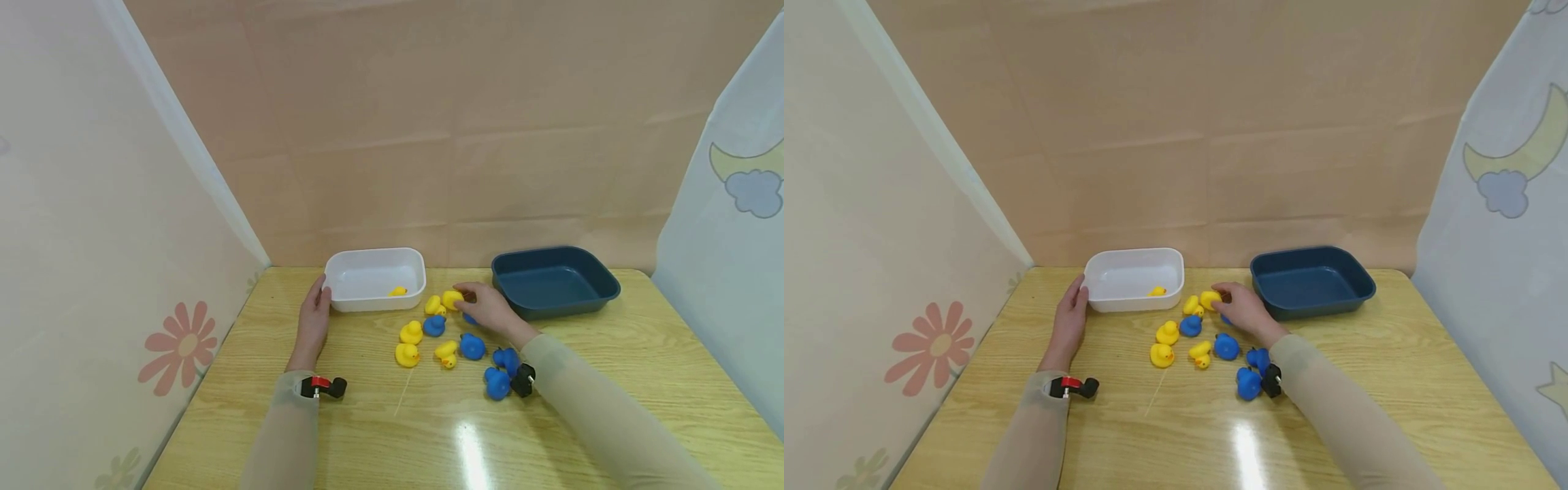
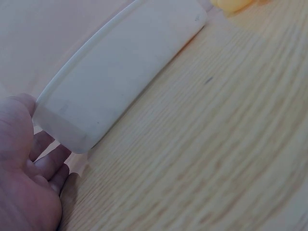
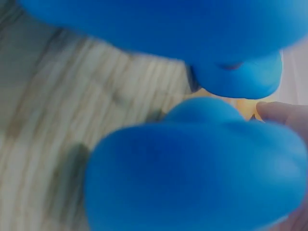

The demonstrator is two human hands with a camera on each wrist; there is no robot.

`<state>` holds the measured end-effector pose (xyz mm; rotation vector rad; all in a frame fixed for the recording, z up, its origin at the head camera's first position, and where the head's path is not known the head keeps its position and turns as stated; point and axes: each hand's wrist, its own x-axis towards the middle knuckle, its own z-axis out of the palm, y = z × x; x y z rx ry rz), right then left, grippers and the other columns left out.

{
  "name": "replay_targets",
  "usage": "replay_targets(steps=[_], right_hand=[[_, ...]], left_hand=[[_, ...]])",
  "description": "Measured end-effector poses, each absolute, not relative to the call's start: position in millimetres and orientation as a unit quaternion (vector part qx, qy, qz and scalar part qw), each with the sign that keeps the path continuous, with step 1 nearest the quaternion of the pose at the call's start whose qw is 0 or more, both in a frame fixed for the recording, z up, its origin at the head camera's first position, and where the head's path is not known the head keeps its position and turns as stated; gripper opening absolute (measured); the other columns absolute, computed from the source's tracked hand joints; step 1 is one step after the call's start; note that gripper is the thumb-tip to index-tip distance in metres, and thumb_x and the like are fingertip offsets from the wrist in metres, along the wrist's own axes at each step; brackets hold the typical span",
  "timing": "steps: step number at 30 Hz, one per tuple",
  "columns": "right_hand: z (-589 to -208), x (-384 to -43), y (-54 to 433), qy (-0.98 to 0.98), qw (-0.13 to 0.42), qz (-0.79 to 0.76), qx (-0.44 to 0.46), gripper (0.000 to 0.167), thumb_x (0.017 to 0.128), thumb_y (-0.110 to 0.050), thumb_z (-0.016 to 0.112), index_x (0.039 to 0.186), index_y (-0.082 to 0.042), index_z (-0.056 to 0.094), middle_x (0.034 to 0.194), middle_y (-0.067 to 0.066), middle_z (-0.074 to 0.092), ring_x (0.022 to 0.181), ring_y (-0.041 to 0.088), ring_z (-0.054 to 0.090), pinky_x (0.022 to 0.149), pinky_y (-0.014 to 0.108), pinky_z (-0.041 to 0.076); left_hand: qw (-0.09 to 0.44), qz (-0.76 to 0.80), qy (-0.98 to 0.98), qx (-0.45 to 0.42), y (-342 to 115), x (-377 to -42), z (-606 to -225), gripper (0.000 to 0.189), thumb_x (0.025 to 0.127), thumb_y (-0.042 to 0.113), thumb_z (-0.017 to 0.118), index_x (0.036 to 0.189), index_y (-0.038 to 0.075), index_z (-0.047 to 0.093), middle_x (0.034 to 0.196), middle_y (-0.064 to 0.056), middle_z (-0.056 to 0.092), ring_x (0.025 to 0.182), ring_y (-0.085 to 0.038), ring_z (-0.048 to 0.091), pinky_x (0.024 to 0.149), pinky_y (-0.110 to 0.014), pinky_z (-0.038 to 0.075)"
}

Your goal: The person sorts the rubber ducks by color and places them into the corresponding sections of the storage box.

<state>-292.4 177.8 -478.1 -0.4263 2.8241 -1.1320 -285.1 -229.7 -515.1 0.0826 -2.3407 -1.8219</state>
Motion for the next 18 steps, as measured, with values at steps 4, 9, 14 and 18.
replay_targets(steps=[4,9,14,18], right_hand=[[-474,-291,176,0.920,0.024,-0.370,-0.130,0.048,0.111,-0.023,0.071,0.153,-0.001,0.063,0.145,0.021,0.067,0.127,0.039,0.065,0.107,0.057,0.056],[-465,-289,173,0.915,0.013,-0.385,-0.122,0.050,0.111,-0.024,0.070,0.156,-0.003,0.061,0.153,0.020,0.063,0.132,0.040,0.064,0.108,0.057,0.056],[-458,-287,169,0.914,-0.007,-0.388,-0.122,0.050,0.111,-0.024,0.072,0.156,-0.005,0.061,0.153,0.020,0.061,0.131,0.039,0.065,0.108,0.057,0.057],[-452,-286,165,0.911,-0.021,-0.393,-0.122,0.051,0.109,-0.024,0.074,0.155,-0.004,0.062,0.150,0.020,0.063,0.130,0.039,0.066,0.105,0.057,0.059]], left_hand=[[0.085,-0.609,-0.788,0.027,-230,-285,-515,0.064,0.119,0.052,0.045,0.174,0.023,0.036,0.178,-0.002,0.036,0.163,-0.025,0.034,0.132,-0.047,0.031],[0.084,-0.612,-0.786,0.028,-231,-285,-514,0.064,0.118,0.052,0.045,0.174,0.022,0.037,0.178,-0.002,0.036,0.163,-0.025,0.034,0.132,-0.047,0.031],[0.085,-0.613,-0.785,0.029,-231,-286,-515,0.062,0.119,0.048,0.045,0.174,0.022,0.037,0.178,-0.003,0.036,0.163,-0.025,0.034,0.132,-0.047,0.031],[0.086,-0.615,-0.783,0.031,-230,-286,-515,0.059,0.120,0.046,0.046,0.174,0.023,0.038,0.177,-0.003,0.036,0.162,-0.025,0.035,0.131,-0.047,0.032]])
